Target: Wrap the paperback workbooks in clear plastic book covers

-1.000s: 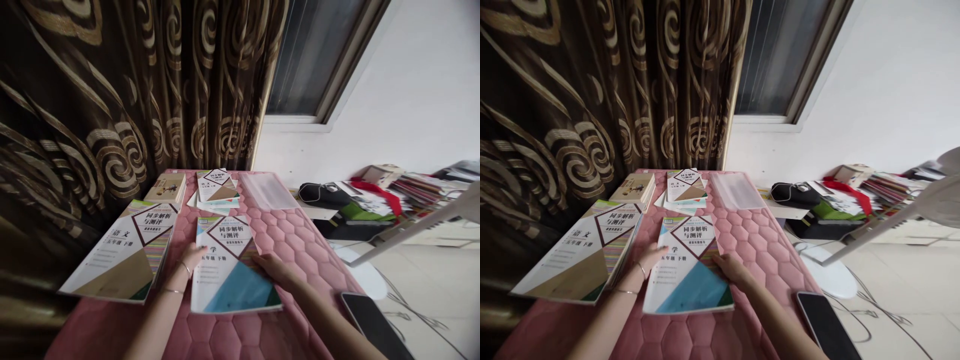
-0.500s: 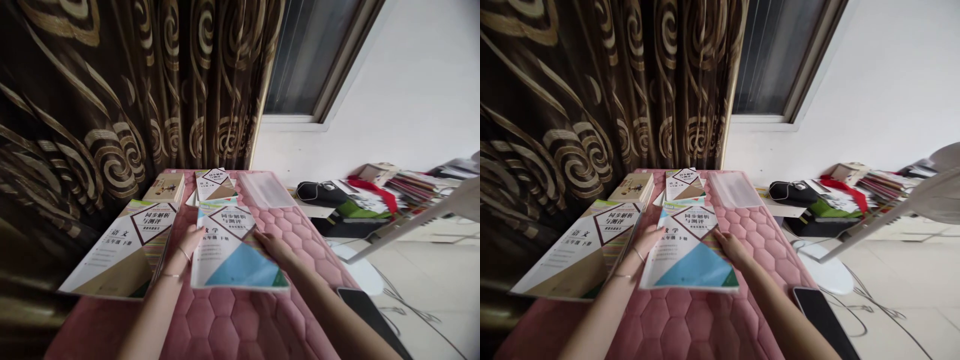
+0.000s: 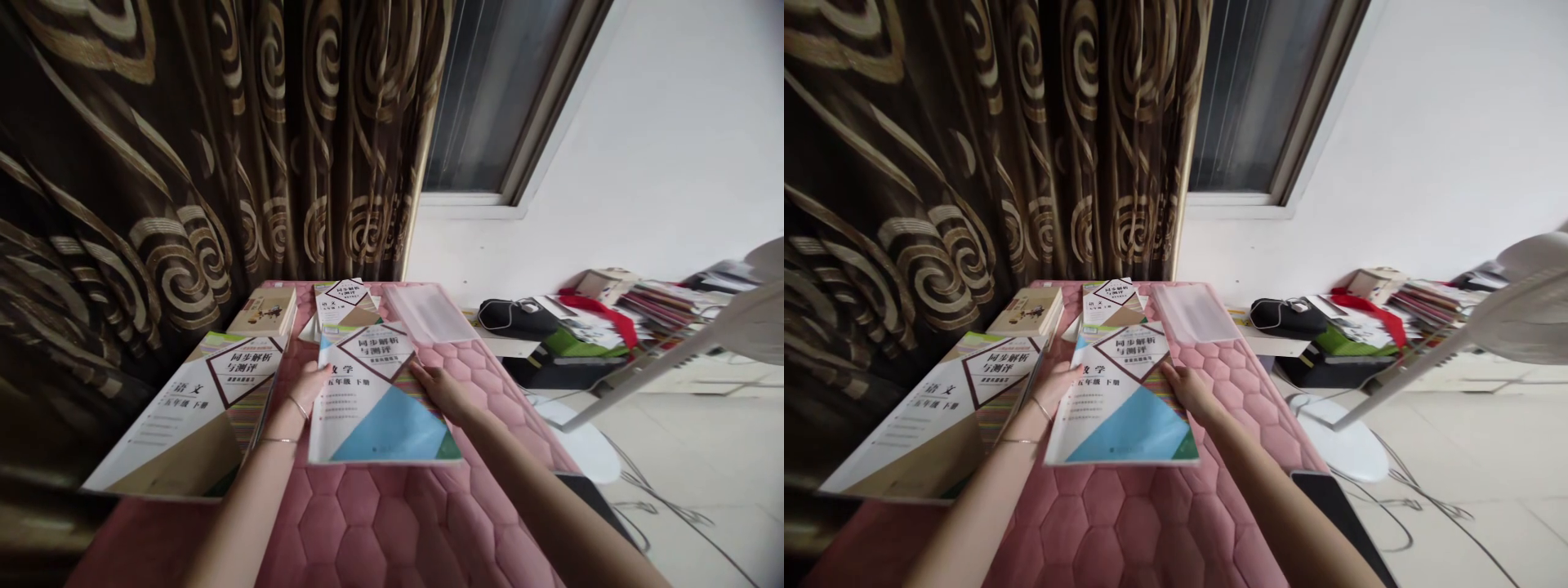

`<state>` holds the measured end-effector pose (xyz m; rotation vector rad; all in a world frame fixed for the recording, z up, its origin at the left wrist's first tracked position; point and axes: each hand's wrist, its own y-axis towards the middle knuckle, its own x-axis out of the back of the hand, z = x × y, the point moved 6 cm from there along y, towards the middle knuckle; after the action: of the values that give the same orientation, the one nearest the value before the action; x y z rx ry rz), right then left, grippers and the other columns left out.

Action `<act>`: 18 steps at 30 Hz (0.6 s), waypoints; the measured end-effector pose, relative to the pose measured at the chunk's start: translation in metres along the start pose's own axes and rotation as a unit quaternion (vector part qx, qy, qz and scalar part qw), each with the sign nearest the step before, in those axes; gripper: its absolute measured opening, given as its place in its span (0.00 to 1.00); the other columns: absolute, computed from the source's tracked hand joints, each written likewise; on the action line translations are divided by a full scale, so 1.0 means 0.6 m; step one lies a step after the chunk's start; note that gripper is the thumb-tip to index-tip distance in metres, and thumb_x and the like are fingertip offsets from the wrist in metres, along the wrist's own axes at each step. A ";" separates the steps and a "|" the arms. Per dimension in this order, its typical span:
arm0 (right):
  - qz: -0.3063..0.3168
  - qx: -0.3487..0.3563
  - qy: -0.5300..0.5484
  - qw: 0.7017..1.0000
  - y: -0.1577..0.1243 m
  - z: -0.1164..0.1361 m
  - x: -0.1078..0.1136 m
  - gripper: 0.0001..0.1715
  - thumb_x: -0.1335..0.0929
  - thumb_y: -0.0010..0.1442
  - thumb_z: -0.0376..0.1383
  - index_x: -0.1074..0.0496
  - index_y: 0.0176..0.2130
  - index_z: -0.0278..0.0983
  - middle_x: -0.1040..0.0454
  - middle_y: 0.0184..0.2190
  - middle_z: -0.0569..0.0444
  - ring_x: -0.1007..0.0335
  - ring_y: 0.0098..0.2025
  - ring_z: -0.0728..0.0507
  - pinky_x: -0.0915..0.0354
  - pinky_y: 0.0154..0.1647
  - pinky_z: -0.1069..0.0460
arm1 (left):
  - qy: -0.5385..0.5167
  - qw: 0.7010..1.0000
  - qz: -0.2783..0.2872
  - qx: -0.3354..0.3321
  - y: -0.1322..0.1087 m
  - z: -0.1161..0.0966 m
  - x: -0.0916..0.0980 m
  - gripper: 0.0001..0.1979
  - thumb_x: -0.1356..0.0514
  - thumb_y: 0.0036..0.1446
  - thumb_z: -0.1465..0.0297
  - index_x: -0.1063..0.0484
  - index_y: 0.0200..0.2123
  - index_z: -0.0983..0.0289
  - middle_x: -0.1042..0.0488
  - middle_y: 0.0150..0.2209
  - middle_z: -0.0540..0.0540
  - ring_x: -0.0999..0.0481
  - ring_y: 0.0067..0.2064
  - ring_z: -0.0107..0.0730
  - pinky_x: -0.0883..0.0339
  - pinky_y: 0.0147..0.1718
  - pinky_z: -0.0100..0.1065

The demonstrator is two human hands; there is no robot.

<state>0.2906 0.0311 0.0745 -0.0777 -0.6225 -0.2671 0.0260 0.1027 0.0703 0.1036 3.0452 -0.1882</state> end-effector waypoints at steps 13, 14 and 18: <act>-0.139 0.103 -0.054 0.983 -0.025 -0.057 -0.002 0.14 0.45 0.58 0.44 0.36 0.35 0.41 0.26 0.31 0.45 0.29 0.34 0.37 0.36 0.37 0.46 | 0.047 0.985 0.045 -0.160 -0.035 0.027 0.001 0.21 0.39 0.50 0.52 0.29 0.35 0.65 0.24 0.31 0.54 0.25 0.37 0.36 0.31 0.38 0.34; -0.142 0.101 -0.049 0.983 -0.025 -0.058 -0.003 0.14 0.45 0.58 0.44 0.36 0.36 0.41 0.26 0.31 0.44 0.29 0.35 0.37 0.36 0.38 0.45 | 0.054 0.985 0.032 -0.160 -0.034 0.030 0.003 0.20 0.39 0.49 0.52 0.29 0.34 0.65 0.25 0.29 0.54 0.26 0.35 0.35 0.32 0.37 0.33; -0.160 0.120 -0.021 0.980 -0.030 -0.026 0.009 0.17 0.45 0.59 0.47 0.36 0.36 0.40 0.26 0.33 0.44 0.30 0.36 0.37 0.35 0.40 0.45 | 0.063 0.985 -0.011 -0.162 -0.037 0.005 0.000 0.18 0.41 0.52 0.53 0.30 0.32 0.63 0.27 0.26 0.51 0.28 0.31 0.33 0.33 0.33 0.31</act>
<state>0.2988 0.0103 0.0647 0.2530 -0.7041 -0.4997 0.0249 0.0806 0.0700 0.0613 3.1528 0.3242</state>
